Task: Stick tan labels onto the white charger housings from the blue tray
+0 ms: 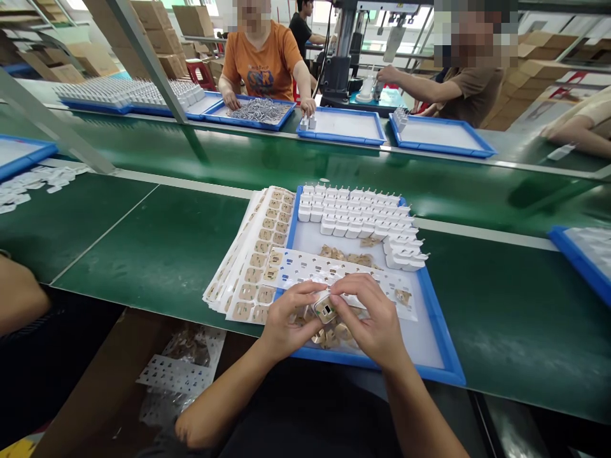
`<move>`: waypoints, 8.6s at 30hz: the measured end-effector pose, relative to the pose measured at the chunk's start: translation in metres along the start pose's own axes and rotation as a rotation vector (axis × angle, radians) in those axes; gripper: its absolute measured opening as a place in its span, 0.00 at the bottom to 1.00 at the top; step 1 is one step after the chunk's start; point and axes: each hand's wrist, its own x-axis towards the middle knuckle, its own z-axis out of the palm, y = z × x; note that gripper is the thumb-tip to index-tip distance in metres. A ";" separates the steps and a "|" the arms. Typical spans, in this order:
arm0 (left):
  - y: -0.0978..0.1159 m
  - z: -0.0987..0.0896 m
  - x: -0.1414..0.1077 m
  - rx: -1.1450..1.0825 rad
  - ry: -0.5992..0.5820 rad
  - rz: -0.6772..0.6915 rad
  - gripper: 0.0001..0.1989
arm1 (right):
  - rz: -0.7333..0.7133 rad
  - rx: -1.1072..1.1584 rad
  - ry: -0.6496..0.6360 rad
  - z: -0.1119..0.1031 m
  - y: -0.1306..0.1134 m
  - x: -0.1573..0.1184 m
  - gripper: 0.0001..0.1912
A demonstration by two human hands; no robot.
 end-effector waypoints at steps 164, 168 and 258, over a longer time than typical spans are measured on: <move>0.011 -0.027 0.025 -0.253 -0.046 -0.589 0.16 | 0.137 0.178 -0.170 0.018 0.007 0.030 0.17; 0.011 -0.032 0.023 -0.349 -0.094 -0.670 0.15 | 0.076 0.131 -0.095 0.015 0.011 0.028 0.05; 0.035 -0.003 0.005 0.297 0.013 0.063 0.23 | 0.480 0.338 0.226 0.019 -0.022 -0.029 0.03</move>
